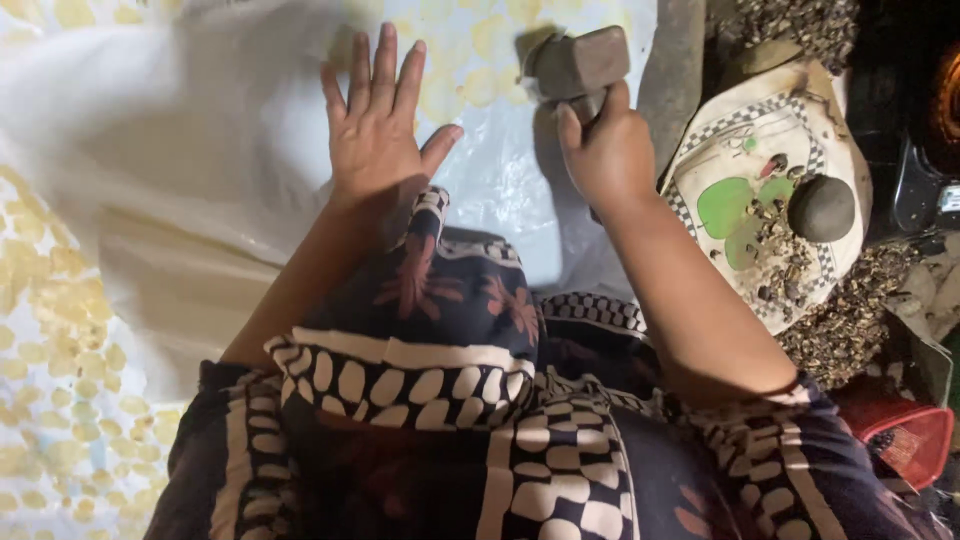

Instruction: Cracking nuts with a mallet and stone to extract kernels

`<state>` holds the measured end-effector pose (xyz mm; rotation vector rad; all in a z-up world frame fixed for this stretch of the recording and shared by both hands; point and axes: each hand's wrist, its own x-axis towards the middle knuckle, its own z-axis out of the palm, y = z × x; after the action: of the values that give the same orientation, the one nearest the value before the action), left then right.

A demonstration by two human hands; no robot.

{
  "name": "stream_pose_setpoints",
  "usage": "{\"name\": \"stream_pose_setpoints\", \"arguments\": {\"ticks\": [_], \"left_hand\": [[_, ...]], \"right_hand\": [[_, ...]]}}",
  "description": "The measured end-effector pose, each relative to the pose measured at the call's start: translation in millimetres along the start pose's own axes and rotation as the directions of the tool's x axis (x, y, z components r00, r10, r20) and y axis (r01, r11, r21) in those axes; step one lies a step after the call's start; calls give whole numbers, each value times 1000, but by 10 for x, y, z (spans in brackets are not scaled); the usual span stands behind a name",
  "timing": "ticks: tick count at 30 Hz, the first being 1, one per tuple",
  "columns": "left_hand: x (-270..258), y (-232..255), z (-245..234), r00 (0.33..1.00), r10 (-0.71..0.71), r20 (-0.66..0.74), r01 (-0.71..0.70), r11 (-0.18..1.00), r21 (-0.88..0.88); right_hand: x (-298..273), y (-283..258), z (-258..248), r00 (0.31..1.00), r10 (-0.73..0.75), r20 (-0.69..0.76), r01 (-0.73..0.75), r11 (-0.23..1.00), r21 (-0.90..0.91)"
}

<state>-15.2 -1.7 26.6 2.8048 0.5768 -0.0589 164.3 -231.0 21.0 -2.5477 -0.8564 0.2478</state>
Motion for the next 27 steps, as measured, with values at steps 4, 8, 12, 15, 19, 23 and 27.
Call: {"name": "stream_pose_setpoints", "arguments": {"ticks": [4,8,12,15,19,23,27], "left_hand": [[230,-83,142,998,33,-45,-31,998,53],[560,-9,117,987,94,-130,-99,995,-28],[999,-332,529,851,270,-451,-239,963,127],[1258,-435,623,896,193,-401,-122,973,198],[1155,-267,217,987,56,-154,-47,997,59],[736,-115,-87,984,-33,-177,-15,965,-264],[-243,320,-1327,900,210,383,103,750,-653]], "right_hand": [[-217,-236,-245,991,13,132,-20,998,52],[-544,-293,-178,991,-8,134,4,999,34],[-570,-327,-9,995,-12,103,9,1000,23],[-511,-199,256,996,-2,84,-1,1000,27],[-334,-246,189,986,12,167,-15,1000,16],[-276,213,-634,801,-116,587,252,955,-156],[-507,551,-2491,651,557,515,-386,827,-408]]}}
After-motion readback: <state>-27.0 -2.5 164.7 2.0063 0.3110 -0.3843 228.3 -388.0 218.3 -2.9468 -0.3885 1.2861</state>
